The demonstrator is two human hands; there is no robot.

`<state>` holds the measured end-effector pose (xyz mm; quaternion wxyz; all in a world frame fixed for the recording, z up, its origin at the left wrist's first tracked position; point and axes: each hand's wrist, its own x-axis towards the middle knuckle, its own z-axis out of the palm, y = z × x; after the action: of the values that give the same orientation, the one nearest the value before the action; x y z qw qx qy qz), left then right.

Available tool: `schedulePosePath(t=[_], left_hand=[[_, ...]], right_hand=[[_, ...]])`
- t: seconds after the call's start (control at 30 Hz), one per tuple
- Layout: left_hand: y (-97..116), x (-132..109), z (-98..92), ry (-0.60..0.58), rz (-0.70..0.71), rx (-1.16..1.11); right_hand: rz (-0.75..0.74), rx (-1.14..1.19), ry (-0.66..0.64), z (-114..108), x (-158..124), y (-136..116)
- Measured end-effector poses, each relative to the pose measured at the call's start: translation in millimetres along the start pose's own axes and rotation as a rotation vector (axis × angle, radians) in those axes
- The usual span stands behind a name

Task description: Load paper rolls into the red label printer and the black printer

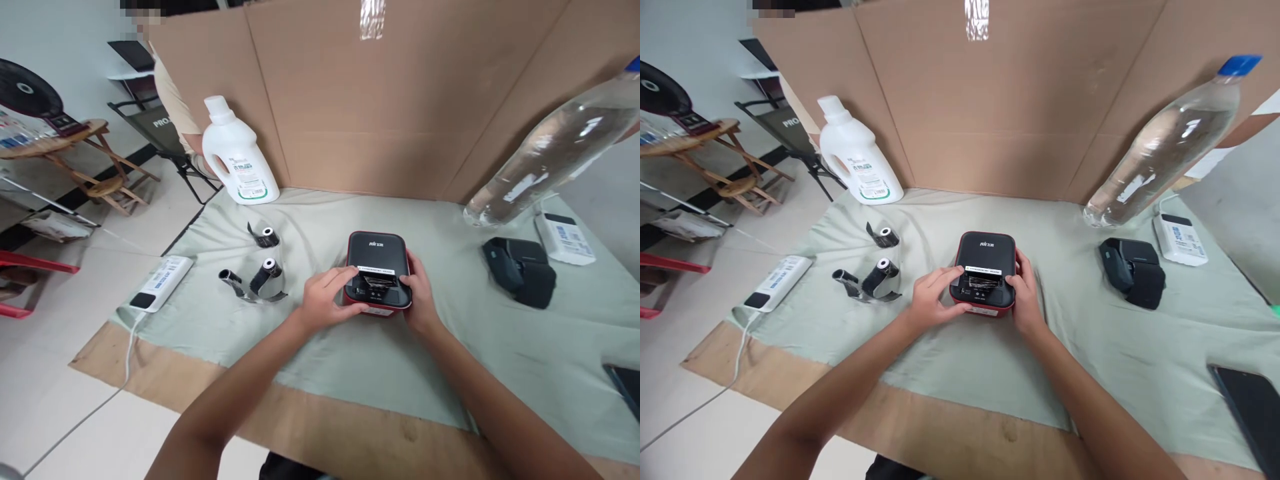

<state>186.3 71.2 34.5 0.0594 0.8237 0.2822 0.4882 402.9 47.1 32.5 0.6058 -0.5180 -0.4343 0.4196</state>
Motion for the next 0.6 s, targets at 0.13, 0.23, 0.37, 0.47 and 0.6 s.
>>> schedulePosePath(t=[0.13,0.23,0.37,0.47,0.6], left_hand=[[0,0,0.3,-0.016,0.025,0.018],[3,-4,2.2,-0.021,-0.038,0.025],[5,-11,7.0,-0.043,-0.118,0.012],[4,-14,8.3,-0.057,-0.160,-0.011],[-2,-9,1.7,-0.096,-0.202,-0.051]], right_hand=[[-0.049,0.049,-0.009,0,-1,5],[-0.081,0.070,-0.012,1,-1,10],[-0.105,0.037,-0.023,2,-2,13],[-0.107,0.079,-0.009,4,-2,14],[-0.079,0.110,0.011,4,1,13]])
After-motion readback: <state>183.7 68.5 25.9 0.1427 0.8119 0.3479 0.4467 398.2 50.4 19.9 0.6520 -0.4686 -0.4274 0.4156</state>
